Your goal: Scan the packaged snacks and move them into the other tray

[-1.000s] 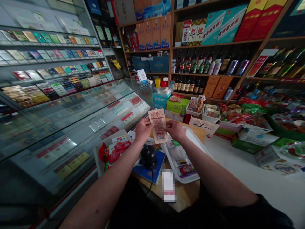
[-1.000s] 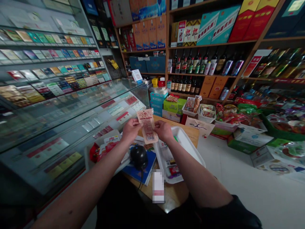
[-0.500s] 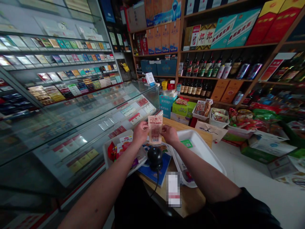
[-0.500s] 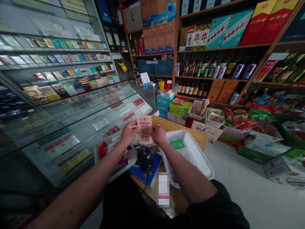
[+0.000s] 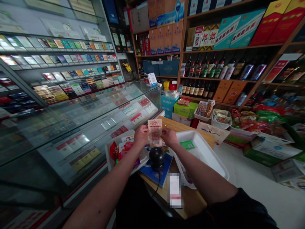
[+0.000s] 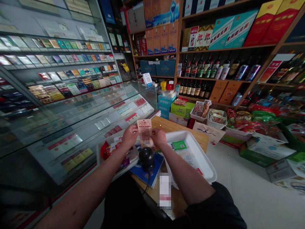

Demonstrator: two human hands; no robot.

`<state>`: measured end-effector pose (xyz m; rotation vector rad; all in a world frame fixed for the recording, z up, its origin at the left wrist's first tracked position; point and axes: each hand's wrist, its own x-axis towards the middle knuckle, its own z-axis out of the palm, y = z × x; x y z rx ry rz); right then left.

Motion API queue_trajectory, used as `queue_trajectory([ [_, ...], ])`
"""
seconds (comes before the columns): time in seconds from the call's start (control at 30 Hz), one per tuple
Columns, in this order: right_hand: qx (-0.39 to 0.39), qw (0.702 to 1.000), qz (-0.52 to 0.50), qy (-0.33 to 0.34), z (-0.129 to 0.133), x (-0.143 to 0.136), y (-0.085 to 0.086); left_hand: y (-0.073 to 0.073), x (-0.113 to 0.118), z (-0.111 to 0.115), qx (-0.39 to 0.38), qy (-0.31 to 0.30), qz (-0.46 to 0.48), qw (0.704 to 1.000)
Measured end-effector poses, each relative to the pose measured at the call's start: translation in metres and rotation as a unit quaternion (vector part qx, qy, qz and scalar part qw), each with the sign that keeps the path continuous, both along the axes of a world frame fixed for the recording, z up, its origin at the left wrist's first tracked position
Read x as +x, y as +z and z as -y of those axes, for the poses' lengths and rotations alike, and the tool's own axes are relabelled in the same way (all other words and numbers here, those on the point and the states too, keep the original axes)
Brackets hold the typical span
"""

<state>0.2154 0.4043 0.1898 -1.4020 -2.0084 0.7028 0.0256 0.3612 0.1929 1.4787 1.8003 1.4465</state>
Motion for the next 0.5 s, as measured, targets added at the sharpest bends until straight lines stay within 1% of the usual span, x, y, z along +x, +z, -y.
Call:
queue_trajectory([
  [0.17,0.002,1.0,-0.008,0.008,-0.001,-0.005,-0.003,-0.004,-0.005,0.003,0.001,0.0,0.001,1.0],
  [0.33,0.007,1.0,0.0,0.01,-0.002,-0.01,-0.005,-0.004,-0.008,0.006,0.01,0.023,0.004,1.0],
  [0.5,0.001,1.0,-0.011,0.02,-0.001,-0.014,-0.006,-0.009,-0.014,0.007,0.018,0.007,0.011,1.0],
])
